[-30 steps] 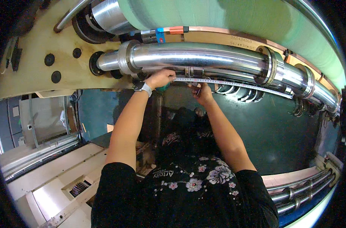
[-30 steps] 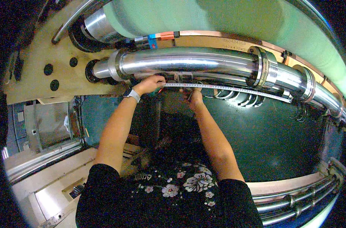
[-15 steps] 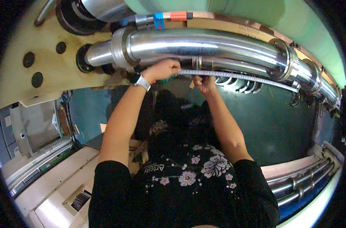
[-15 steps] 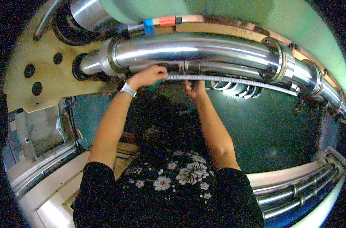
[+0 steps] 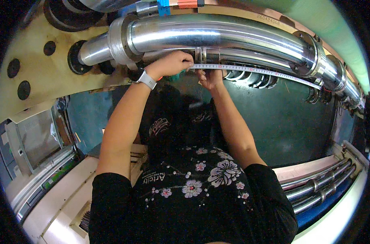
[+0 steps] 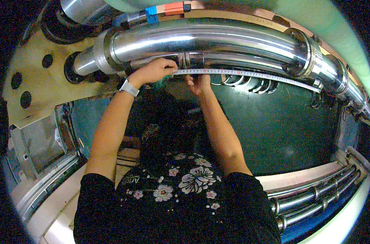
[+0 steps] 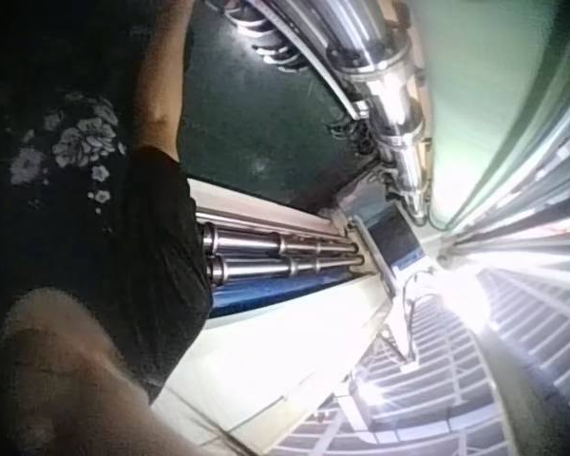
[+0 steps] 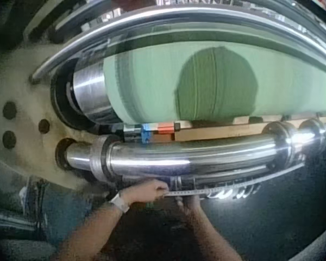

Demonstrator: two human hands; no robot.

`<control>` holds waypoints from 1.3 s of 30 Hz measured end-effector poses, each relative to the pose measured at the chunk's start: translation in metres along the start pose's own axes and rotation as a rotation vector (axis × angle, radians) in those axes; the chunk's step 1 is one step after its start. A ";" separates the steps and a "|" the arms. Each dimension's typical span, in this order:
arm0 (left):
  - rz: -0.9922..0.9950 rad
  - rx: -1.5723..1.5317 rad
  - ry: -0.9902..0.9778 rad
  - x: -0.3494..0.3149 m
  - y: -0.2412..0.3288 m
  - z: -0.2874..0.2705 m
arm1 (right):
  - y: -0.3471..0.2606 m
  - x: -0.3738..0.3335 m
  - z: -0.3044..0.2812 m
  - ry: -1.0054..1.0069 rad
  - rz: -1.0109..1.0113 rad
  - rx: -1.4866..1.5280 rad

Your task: The person uses a tape measure to measure the length of several large metallic pipes mounted horizontally in a confined industrial space. The person repeatedly extends and retracts the tape measure along different sections of the pipes.

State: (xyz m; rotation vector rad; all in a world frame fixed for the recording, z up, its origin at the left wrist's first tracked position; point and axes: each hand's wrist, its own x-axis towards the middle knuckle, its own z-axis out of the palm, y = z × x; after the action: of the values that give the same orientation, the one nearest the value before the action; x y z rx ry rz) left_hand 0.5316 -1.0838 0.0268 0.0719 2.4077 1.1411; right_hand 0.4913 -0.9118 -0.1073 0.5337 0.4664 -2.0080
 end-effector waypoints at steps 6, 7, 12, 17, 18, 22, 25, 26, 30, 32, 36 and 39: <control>0.044 0.005 0.064 0.000 -0.001 0.000 | 0.002 -0.007 0.012 -0.005 -0.012 -0.013; 0.046 -0.012 0.071 0.000 -0.003 0.001 | 0.003 -0.008 0.018 0.050 -0.038 -0.012; 0.043 0.038 0.053 0.001 0.004 -0.002 | 0.002 -0.003 0.012 0.046 -0.030 0.026; 0.044 0.054 0.087 0.002 0.000 0.000 | 0.002 -0.002 0.012 0.009 -0.033 0.023; 0.057 0.061 0.098 0.002 0.001 0.001 | 0.002 -0.004 0.013 -0.020 -0.022 0.032; 0.039 0.057 0.100 0.001 0.002 -0.001 | 0.007 -0.005 0.017 -0.060 -0.076 -0.066; 0.029 0.091 0.086 0.002 0.000 -0.002 | 0.007 -0.009 0.024 0.014 -0.082 -0.017; 0.011 0.105 0.068 0.003 0.001 -0.002 | 0.006 -0.010 0.026 0.008 -0.084 -0.002; 0.002 0.109 0.018 0.004 0.006 -0.007 | 0.006 -0.010 0.026 -0.018 -0.069 0.022; -0.022 0.077 0.008 0.003 0.007 -0.008 | 0.005 -0.010 0.026 -0.031 -0.047 0.044; -0.025 0.068 0.026 0.002 0.006 -0.007 | 0.007 -0.011 0.029 0.075 -0.063 0.061; -0.022 0.105 0.026 0.003 0.009 -0.007 | 0.006 -0.013 0.032 0.074 -0.067 0.018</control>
State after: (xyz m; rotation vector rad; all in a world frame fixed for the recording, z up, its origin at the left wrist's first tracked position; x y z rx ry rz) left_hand 0.5249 -1.0823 0.0359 0.0646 2.4840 1.0114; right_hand 0.4964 -0.9219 -0.0743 0.6121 0.5180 -2.0628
